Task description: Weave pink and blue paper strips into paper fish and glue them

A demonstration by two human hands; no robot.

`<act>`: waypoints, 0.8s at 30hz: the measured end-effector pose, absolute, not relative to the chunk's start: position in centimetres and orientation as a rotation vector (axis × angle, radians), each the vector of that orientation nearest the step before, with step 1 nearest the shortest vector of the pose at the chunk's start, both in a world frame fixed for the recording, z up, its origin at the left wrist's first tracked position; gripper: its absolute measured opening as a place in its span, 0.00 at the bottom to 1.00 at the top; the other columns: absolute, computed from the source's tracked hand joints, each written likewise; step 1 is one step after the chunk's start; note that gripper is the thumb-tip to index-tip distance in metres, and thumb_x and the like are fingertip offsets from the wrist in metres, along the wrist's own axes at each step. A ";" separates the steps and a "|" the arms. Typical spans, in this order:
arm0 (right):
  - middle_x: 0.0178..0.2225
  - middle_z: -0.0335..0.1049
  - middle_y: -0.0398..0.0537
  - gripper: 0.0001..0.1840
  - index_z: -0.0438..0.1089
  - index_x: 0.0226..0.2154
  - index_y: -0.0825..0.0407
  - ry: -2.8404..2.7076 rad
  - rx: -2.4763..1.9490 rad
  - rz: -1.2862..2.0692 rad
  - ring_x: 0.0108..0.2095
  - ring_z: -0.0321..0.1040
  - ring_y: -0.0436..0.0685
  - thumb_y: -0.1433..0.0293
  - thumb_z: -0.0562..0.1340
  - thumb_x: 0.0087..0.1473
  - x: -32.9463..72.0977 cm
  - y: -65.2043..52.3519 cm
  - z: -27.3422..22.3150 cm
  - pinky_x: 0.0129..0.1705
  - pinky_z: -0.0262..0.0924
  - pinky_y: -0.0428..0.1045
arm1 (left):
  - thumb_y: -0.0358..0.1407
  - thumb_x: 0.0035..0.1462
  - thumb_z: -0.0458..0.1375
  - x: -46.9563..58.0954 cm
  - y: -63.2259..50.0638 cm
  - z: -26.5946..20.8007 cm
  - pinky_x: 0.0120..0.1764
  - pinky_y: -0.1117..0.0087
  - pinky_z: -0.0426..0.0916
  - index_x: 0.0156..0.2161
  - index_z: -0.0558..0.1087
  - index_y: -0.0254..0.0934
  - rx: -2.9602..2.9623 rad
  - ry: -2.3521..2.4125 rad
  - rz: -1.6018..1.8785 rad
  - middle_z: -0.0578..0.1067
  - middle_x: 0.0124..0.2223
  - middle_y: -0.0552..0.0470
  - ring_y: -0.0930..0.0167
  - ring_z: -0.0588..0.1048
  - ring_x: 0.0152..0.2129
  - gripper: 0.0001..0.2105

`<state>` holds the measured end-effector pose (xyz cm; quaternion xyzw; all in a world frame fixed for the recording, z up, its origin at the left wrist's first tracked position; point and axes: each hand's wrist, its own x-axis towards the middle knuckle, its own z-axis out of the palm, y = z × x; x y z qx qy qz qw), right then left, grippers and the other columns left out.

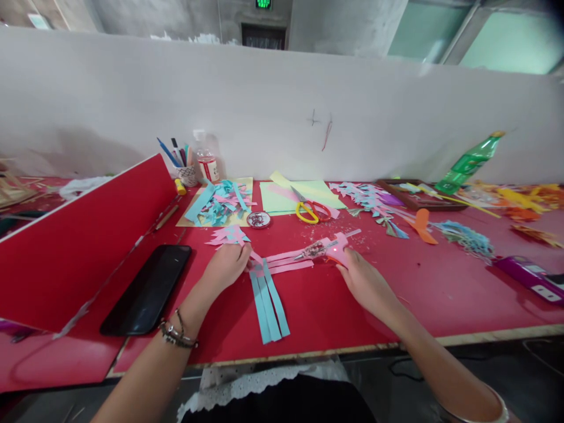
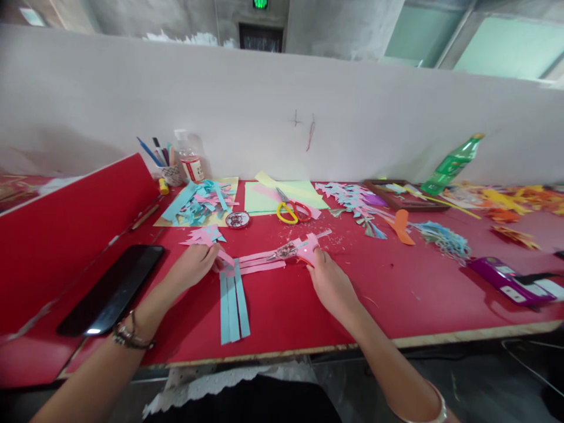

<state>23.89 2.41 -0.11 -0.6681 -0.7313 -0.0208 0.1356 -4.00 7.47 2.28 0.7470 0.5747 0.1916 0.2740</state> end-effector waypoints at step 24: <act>0.38 0.67 0.63 0.17 0.59 0.45 0.62 -2.025 -2.031 -0.183 0.39 0.66 0.63 0.71 0.48 0.53 26.8 2.3 -0.9 0.37 0.59 0.53 | 0.38 0.58 0.37 -4.1 7.6 2.0 0.34 0.73 0.62 0.22 0.73 0.33 2.048 1.565 0.460 0.75 0.24 0.44 0.71 0.72 0.23 0.25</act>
